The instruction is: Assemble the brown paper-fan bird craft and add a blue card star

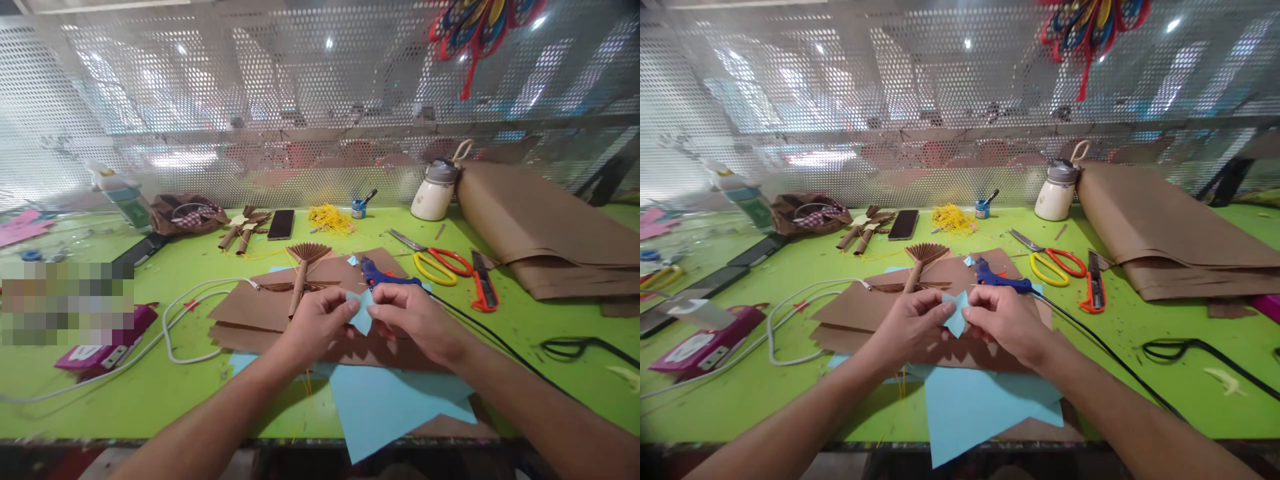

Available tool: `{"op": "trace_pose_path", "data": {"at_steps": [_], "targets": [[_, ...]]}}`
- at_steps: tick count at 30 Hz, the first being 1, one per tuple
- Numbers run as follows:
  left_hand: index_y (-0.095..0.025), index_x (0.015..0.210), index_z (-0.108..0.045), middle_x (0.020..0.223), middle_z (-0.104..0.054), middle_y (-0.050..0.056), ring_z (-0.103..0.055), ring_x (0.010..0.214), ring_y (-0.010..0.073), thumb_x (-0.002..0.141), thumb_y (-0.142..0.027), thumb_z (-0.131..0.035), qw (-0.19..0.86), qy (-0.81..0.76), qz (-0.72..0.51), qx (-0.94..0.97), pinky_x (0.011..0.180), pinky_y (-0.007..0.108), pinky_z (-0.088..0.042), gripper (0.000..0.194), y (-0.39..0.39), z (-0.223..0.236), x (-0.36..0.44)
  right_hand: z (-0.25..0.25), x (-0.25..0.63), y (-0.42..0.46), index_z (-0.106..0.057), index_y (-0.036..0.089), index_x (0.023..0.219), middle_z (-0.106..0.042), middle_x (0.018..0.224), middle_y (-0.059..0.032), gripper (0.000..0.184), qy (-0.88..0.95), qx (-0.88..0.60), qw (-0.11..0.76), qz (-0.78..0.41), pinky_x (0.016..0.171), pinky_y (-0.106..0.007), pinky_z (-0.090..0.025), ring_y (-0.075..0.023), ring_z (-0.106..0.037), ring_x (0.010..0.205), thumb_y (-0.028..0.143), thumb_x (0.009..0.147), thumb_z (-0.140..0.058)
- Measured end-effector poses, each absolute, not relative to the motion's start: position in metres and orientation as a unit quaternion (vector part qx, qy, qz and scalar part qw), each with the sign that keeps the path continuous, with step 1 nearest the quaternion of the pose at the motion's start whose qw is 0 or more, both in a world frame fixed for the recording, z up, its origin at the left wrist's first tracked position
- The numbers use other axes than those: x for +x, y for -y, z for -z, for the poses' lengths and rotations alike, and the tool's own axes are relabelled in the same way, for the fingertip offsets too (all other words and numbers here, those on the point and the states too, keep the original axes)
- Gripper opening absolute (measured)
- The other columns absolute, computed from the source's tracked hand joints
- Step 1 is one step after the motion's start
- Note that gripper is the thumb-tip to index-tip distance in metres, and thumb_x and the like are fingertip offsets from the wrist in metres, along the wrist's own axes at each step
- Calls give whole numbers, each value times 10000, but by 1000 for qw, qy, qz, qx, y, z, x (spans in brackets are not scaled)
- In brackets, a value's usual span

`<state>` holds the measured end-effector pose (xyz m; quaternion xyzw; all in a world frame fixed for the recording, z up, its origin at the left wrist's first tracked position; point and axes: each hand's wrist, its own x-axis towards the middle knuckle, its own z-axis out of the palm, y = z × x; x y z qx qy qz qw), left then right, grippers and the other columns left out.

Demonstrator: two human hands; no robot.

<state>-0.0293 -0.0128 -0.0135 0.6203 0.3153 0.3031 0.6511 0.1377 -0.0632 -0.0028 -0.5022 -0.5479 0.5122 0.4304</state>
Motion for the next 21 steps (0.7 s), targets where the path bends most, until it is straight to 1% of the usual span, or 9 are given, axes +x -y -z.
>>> {"op": "trace_pose_path", "data": {"at_steps": [3, 7, 9, 11, 15, 17, 21], "targets": [[-131, 759, -617, 675, -612, 4, -534, 542, 82, 721, -347, -691, 691, -318, -297, 577, 537, 199, -418, 231, 13, 13, -30, 3, 140, 63, -512, 163, 662, -511, 559, 37, 182, 544, -496, 434, -519, 515, -231, -356, -81, -438, 512, 284, 780, -581], [-125, 765, -614, 755, -635, 44, -595, 682, 135, 743, -334, -678, 745, -297, -294, 521, 620, 241, -474, 220, 12, 13, -31, 4, 141, 62, -524, 162, 683, -531, 576, 30, 176, 541, -494, 436, -523, 523, -236, -365, -84, -454, 518, 293, 777, -594], [-127, 766, -618, 772, -638, 46, -602, 723, 143, 742, -318, -683, 758, -300, -298, 497, 652, 249, -483, 204, 12, 12, -31, 5, 141, 61, -527, 160, 692, -532, 586, 30, 183, 539, -492, 437, -525, 525, -235, -369, -83, -458, 525, 303, 774, -606], [-124, 752, -628, 744, -631, 36, -587, 687, 121, 737, -300, -690, 762, -309, -306, 479, 650, 233, -475, 188, 13, 11, -31, 5, 142, 59, -534, 156, 708, -536, 595, 28, 189, 537, -490, 438, -529, 525, -233, -370, -84, -462, 532, 313, 772, -618], [-109, 652, -633, 572, -533, -10, -481, 543, 59, 732, -265, -690, 754, -321, -333, 466, 547, 169, -396, 184, 13, 10, -32, 7, 146, 57, -552, 152, 749, -551, 608, 20, 191, 539, -489, 437, -528, 524, -235, -366, -88, -465, 537, 327, 778, -624], [-101, 632, -637, 566, -514, -9, -444, 534, 53, 744, -257, -673, 746, -320, -338, 475, 523, 165, -356, 196, 12, 11, -33, 8, 147, 56, -561, 150, 756, -552, 619, 19, 187, 546, -488, 442, -517, 546, -240, -371, -90, -470, 553, 323, 781, -625], [-97, 635, -644, 606, -525, 10, -441, 571, 69, 765, -259, -639, 750, -310, -338, 477, 546, 186, -343, 208, 11, 15, -33, 11, 149, 53, -573, 151, 774, -554, 652, 19, 175, 548, -491, 450, -506, 569, -239, -368, -90, -472, 582, 317, 785, -628]]}}
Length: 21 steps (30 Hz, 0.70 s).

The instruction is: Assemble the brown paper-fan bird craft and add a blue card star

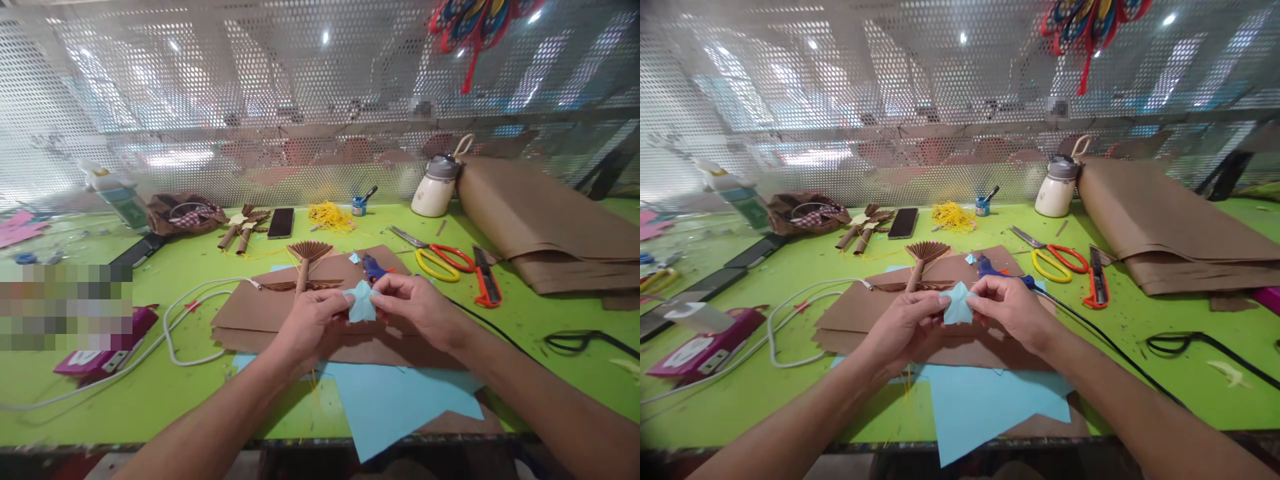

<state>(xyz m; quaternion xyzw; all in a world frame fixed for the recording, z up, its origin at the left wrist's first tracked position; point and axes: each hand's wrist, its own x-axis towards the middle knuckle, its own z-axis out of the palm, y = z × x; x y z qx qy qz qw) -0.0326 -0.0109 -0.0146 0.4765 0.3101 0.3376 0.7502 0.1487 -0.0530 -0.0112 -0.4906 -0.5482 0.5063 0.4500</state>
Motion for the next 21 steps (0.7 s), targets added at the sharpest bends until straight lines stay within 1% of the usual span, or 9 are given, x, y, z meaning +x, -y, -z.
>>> {"op": "trace_pose_path", "data": {"at_steps": [4, 9, 13, 17, 19, 21], "targets": [[-105, 600, -633, 593, -536, 12, -456, 570, 75, 753, -255, -647, 753, -319, -338, 466, 544, 188, -342, 215, 12, 14, -32, 14, 148, 52, -576, 154, 779, -551, 660, 24, 182, 540, -486, 463, -508, 585, -232, -370, -89, -474, 600, 322, 774, -645], [-100, 656, -656, 637, -568, 22, -473, 578, 71, 743, -278, -672, 744, -328, -339, 473, 562, 181, -370, 200, 13, 10, -32, 14, 146, 55, -593, 154, 797, -502, 602, 45, 222, 524, -494, 446, -531, 470, -214, -275, -66, -380, 508, 357, 746, -668], [-105, 665, -639, 664, -547, 21, -492, 626, 83, 760, -278, -656, 760, -312, -346, 453, 592, 186, -402, 198, 13, 10, -32, 16, 145, 55, -589, 137, 761, -512, 619, 32, 238, 524, -478, 468, -528, 484, -213, -272, -67, -390, 532, 356, 737, -679], [-100, 693, -643, 708, -555, 26, -481, 618, 77, 739, -265, -670, 772, -315, -354, 423, 564, 183, -406, 174, 11, 15, -29, 21, 145, 54, -571, 146, 764, -501, 573, 47, 258, 510, -499, 465, -524, 445, -209, -243, -59, -367, 471, 379, 736, -679], [-102, 700, -636, 723, -564, 28, -482, 621, 78, 733, -266, -674, 777, -313, -355, 414, 557, 182, -406, 171, 10, 16, -28, 22, 145, 52, -581, 145, 763, -521, 584, 40, 254, 512, -498, 469, -520, 458, -207, -269, -63, -393, 486, 373, 730, -689], [-110, 703, -620, 723, -569, 24, -483, 619, 77, 732, -276, -676, 780, -313, -356, 407, 550, 179, -400, 178, 11, 15, -27, 22, 145, 51, -596, 142, 763, -549, 625, 21, 253, 507, -474, 493, -525, 508, -210, -331, -79, -447, 542, 376, 737, -687]]}}
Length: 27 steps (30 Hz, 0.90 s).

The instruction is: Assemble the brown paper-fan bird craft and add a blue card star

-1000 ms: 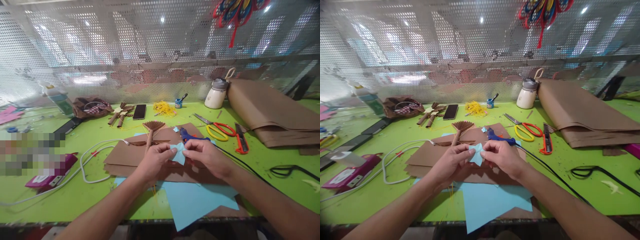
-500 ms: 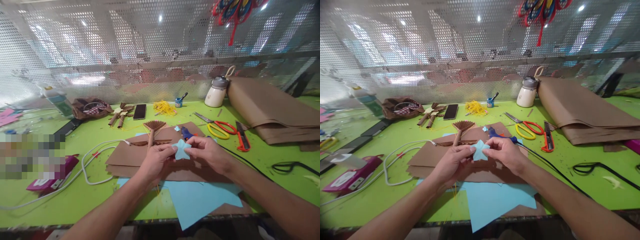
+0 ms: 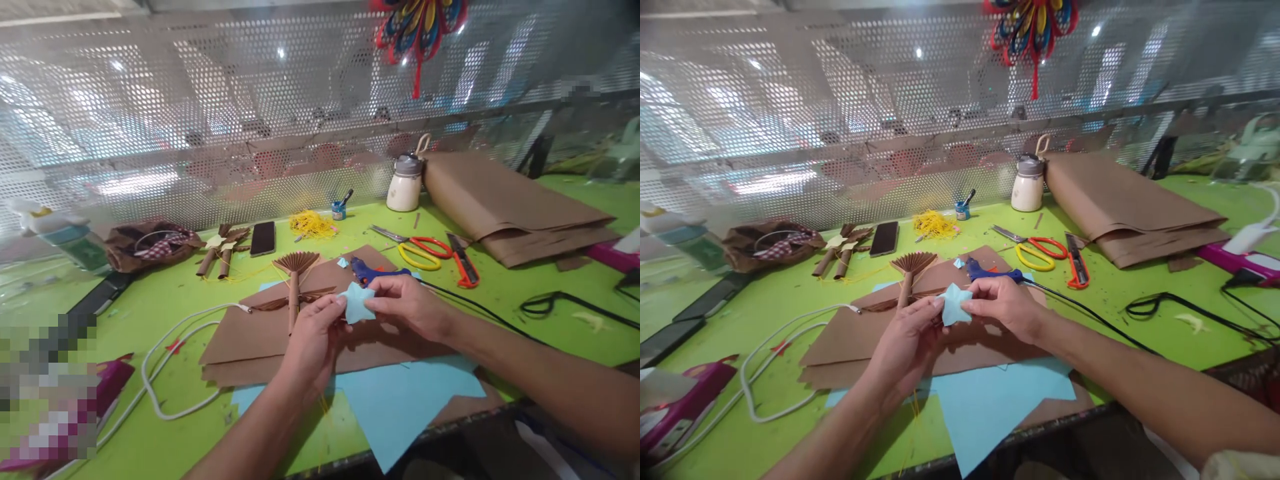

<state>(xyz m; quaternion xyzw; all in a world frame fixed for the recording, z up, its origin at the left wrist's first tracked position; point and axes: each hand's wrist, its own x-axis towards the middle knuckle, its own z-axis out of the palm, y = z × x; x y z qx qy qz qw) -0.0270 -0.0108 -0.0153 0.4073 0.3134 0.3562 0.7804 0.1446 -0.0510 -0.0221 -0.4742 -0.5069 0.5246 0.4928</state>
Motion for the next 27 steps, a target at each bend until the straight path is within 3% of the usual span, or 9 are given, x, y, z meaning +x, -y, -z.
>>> {"op": "trace_pose_path", "data": {"at_steps": [5, 7, 10, 13, 17, 23, 27], "targets": [[-126, 773, -593, 749, -582, 28, -509, 639, 86, 760, -307, -658, 809, -280, -341, 388, 556, 185, -400, 193, 17, 13, -25, 24, 142, 48, -631, 151, 862, -576, 722, -19, 294, 441, -407, 561, -570, 608, -244, -433, -111, -527, 623, 438, 818, -583], [-123, 818, -592, 770, -582, 31, -504, 642, 80, 777, -307, -643, 823, -267, -329, 379, 573, 185, -405, 195, 20, 14, -23, 24, 142, 49, -623, 184, 1007, -592, 812, -22, 288, 455, -412, 552, -565, 642, -246, -447, -117, -555, 678, 375, 792, -634], [-122, 855, -583, 773, -576, 26, -492, 634, 72, 774, -297, -649, 829, -272, -320, 370, 571, 180, -399, 204, 22, 16, -22, 23, 144, 53, -560, 251, 1179, -581, 1006, -38, 421, 542, -414, 505, -529, 772, -283, -454, -155, -577, 875, 280, 774, -669], [-137, 881, -558, 746, -572, 13, -489, 616, 73, 745, -280, -678, 828, -270, -329, 365, 547, 179, -382, 231, 24, 15, -22, 20, 146, 55, -634, 227, 1065, -564, 1007, -51, 265, 636, -401, 475, -457, 862, -328, -429, -182, -551, 955, 282, 806, -633], [-179, 1024, -496, 666, -581, -5, -501, 554, 74, 741, -252, -676, 836, -275, -302, 367, 532, 182, -364, 344, 25, 12, -22, 15, 147, 55, -672, 187, 864, -549, 933, -58, 137, 664, -402, 477, -412, 841, -329, -439, -179, -547, 912, 303, 810, -623], [-163, 932, -532, 728, -625, 51, -597, 658, 148, 775, -311, -572, 789, -322, -292, 434, 567, 231, -413, 219, 15, 17, -30, 13, 147, 52, -626, 158, 813, -610, 822, -38, 175, 595, -461, 459, -473, 699, -285, -456, -145, -573, 738, 331, 788, -637], [-128, 801, -601, 729, -640, 85, -606, 687, 178, 709, -302, -543, 740, -365, -284, 489, 560, 248, -426, 205, 2, 12, -38, 13, 152, 48, -611, 146, 784, -604, 677, 4, 240, 526, -494, 448, -527, 586, -242, -421, -111, -539, 618, 354, 709, -705]]}}
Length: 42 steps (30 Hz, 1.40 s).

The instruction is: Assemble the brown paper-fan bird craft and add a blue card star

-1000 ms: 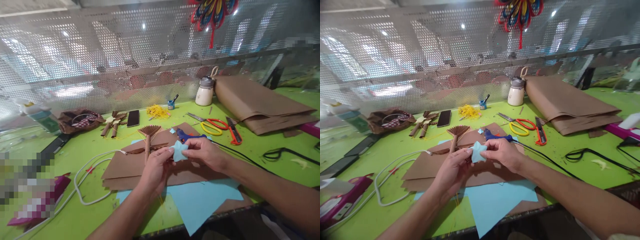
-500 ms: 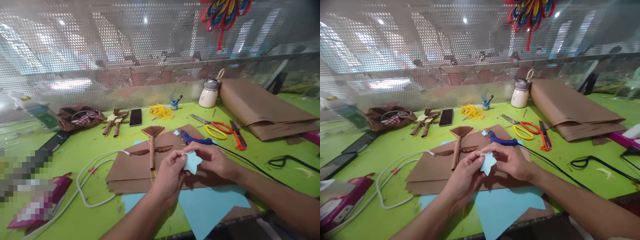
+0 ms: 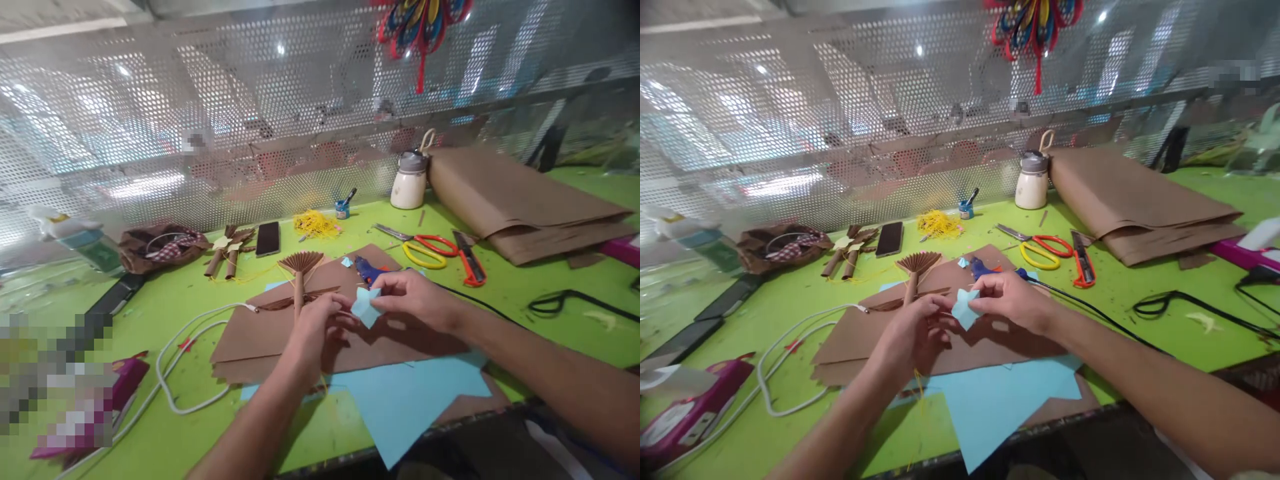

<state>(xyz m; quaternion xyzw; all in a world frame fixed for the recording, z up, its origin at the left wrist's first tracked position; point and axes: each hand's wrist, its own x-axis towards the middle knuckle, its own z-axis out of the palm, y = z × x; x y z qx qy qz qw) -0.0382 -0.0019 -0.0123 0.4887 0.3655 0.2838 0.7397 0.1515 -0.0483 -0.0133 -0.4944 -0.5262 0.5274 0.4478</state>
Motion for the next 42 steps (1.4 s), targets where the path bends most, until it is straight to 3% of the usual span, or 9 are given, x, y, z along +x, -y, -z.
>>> {"op": "trace_pose_path", "data": {"at_steps": [7, 14, 18, 21, 24, 32, 38, 42], "targets": [[-112, 882, -652, 768, -631, 64, -565, 650, 127, 604, -258, -758, 728, -345, -233, 545, 582, 237, -433, 332, 4, 3, -36, 10, 152, 54, -658, 133, 933, -592, 683, 15, 295, 555, -449, 420, -561, 544, -220, -386, -82, -503, 588, 298, 694, -712], [-122, 719, -606, 651, -590, 10, -522, 559, 85, 586, -298, -793, 689, -360, -239, 582, 543, 206, -405, 290, 11, 7, -35, 13, 153, 50, -622, 136, 1039, -605, 699, 12, 365, 604, -440, 458, -482, 608, -227, -432, -90, -538, 626, 288, 714, -684], [-121, 701, -612, 639, -588, -4, -529, 569, 79, 578, -299, -799, 663, -348, -255, 612, 546, 185, -399, 286, 8, -5, -45, 20, 164, 35, -632, 127, 947, -651, 695, -33, 315, 577, -512, 515, -373, 583, -260, -478, -118, -580, 583, 381, 764, -600], [-129, 699, -620, 612, -574, -22, -525, 540, 76, 597, -304, -787, 628, -364, -264, 635, 530, 185, -402, 262, 5, -12, -63, 26, 175, 24, -649, 128, 813, -661, 703, -55, 250, 577, -565, 524, -271, 589, -272, -485, -147, -605, 618, 357, 764, -562], [-130, 704, -623, 680, -623, 10, -592, 634, 126, 608, -315, -778, 601, -387, -300, 631, 650, 254, -483, 260, 5, -10, -89, 31, 184, 17, -656, 140, 746, -675, 730, -62, 200, 585, -596, 509, -209, 650, -293, -475, -182, -615, 698, 309, 738, -550], [-142, 763, -639, 704, -670, 42, -629, 626, 168, 567, -307, -803, 621, -416, -336, 574, 612, 291, -507, 305, 11, 5, -116, 34, 193, 2, -677, 148, 725, -695, 763, -67, 222, 641, -666, 366, -107, 663, -271, -412, -185, -596, 725, 250, 745, -481], [-125, 770, -620, 692, -663, 55, -609, 641, 162, 564, -320, -782, 551, -443, -362, 607, 642, 286, -488, 327, 6, 17, -104, 22, 202, -12, -649, 161, 605, -656, 642, -42, 53, 720, -667, 175, -78, 551, -251, -324, -172, -554, 646, 152, 581, -602], [-117, 754, -620, 824, -661, 75, -575, 631, 144, 618, -345, -707, 497, -426, -342, 674, 610, 263, -458, 279, 2, 30, -99, 28, 200, -15, -660, 164, 680, -648, 672, -49, 141, 741, -662, 92, -59, 536, -248, -305, -175, -554, 641, 130, 549, -624]]}}
